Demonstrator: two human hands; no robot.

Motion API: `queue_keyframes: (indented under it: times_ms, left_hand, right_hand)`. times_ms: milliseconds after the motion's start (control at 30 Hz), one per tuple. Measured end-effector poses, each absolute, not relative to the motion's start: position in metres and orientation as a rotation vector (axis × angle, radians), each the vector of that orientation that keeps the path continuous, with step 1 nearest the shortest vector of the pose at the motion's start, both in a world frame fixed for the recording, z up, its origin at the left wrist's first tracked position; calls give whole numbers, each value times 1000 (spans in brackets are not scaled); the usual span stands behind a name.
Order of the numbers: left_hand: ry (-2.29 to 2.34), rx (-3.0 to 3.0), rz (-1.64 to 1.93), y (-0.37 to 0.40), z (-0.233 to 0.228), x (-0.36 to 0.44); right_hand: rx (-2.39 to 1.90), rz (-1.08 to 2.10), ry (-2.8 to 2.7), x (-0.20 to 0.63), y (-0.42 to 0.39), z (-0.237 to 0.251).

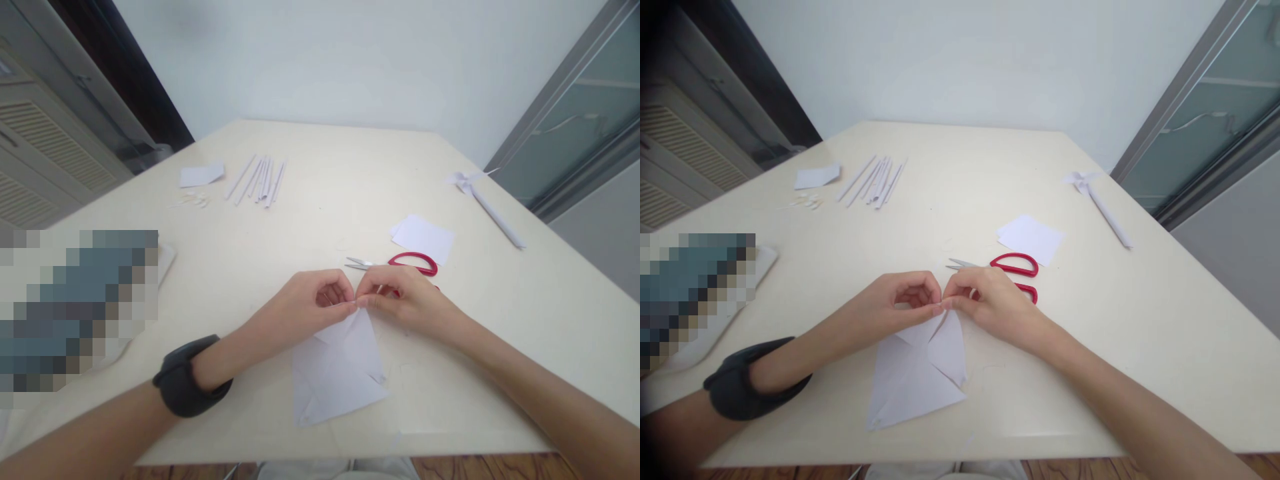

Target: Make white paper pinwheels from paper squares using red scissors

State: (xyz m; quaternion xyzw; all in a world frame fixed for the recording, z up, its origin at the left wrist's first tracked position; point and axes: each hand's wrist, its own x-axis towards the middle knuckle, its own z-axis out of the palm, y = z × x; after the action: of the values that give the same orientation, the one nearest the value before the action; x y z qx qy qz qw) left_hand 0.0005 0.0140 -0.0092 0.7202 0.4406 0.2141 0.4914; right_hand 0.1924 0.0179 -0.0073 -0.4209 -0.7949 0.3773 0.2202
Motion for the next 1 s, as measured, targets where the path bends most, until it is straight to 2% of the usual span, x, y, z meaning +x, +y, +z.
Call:
queue_keyframes:
  times_ms: [1000]
  left_hand:
    - [1070, 1543, 514, 17, -5, 0]
  right_hand:
    - [-1175, 1043, -2159, 194, 17, -6]
